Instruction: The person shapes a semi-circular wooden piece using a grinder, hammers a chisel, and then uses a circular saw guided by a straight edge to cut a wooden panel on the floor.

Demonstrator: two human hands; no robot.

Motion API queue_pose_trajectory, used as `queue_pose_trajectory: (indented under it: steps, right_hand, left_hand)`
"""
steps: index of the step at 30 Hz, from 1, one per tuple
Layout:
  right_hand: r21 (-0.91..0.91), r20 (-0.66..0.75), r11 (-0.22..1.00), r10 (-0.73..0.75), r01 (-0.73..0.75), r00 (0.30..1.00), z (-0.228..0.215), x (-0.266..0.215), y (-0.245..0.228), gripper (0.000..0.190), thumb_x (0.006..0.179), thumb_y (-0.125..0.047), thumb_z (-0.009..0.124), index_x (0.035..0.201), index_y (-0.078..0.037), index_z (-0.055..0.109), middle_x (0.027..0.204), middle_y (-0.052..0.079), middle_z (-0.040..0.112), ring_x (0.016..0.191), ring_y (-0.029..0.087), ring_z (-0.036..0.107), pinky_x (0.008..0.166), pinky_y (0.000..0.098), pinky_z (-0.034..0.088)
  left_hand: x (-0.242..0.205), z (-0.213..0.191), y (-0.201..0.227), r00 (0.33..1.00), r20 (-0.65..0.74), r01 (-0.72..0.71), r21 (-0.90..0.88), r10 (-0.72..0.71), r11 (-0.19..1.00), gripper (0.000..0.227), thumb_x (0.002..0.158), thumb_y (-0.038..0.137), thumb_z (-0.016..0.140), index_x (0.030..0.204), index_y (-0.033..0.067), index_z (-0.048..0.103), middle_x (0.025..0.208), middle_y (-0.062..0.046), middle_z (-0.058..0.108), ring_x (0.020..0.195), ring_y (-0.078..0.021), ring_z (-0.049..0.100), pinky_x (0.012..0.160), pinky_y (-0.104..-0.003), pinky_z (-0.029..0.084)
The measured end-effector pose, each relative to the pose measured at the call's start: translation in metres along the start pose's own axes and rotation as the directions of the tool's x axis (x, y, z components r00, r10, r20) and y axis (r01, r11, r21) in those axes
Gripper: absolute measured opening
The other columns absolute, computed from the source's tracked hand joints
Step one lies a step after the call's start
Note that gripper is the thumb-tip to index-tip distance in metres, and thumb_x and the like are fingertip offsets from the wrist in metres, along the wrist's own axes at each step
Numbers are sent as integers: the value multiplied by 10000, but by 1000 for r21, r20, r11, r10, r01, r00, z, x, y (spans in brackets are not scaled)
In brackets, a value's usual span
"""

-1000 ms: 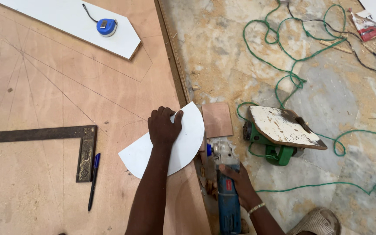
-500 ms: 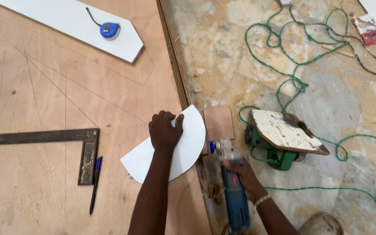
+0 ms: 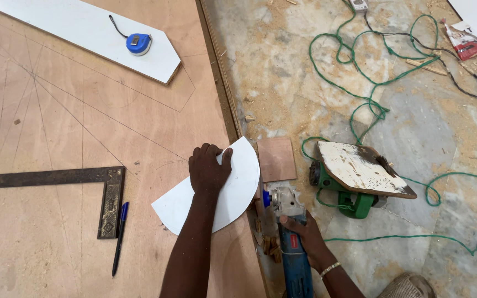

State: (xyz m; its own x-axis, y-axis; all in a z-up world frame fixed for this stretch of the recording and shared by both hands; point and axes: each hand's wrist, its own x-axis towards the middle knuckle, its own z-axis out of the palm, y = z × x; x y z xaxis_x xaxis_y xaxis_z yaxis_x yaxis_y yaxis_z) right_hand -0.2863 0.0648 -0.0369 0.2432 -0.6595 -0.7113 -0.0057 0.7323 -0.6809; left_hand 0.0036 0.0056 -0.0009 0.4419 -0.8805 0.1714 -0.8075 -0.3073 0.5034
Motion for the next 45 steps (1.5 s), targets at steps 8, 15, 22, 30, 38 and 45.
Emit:
queue_pose_trajectory:
  steps: [8,15,22,30,38,45]
  right_hand:
    - [61,62,994,-98,94,993,3,34,-17,730,716,-372,868,1249,-5,529,928,156,684,682,262,724,575,410,659]
    - [121,-6,992,46,-45,999,9,-7,10,691,708,-326,831,1281,-81,532,904,147,725,673,279,756,569,418,667]
    - [55,78,995,-89,85,993,12,16,-30,707,747,-326,845,1294,-6,531,919,158,700,656,277,731,542,403,650]
    - [84,51,996,-11,7,999,18,-18,-7,756,710,-345,834,1313,-27,506,934,147,706,641,265,743,533,396,655]
    - [109,62,994,2,-9,998,16,-7,2,766,706,-331,850,1315,-27,498,931,136,690,642,248,740,535,394,654]
    - [94,44,996,-11,7,999,18,-7,-2,724,710,-341,841,1292,-55,520,929,159,707,659,268,748,541,394,659]
  left_hand:
    - [-1,0,-1,1000,-7,-15,-12,15,1000,309,923,390,713,861,88,711,895,-56,665,912,-259,601,842,-409,445]
    - [-2,3,0,997,-61,-40,19,41,999,312,938,401,697,874,96,704,892,-70,656,894,-273,602,818,-428,439]
    - [-5,4,-1,993,-72,98,44,-95,994,328,958,434,660,908,111,686,926,-52,649,932,-270,584,823,-449,421]
    - [-9,6,-1,964,-129,241,61,-231,969,359,969,452,648,924,97,685,947,-62,645,950,-280,580,815,-467,422]
    - [-9,6,-2,955,-129,282,99,-269,954,357,975,458,634,945,107,691,970,-58,650,979,-280,588,824,-475,430]
    - [-9,6,-2,953,-144,277,76,-265,958,357,968,451,641,933,99,691,966,-68,653,966,-290,594,815,-480,434]
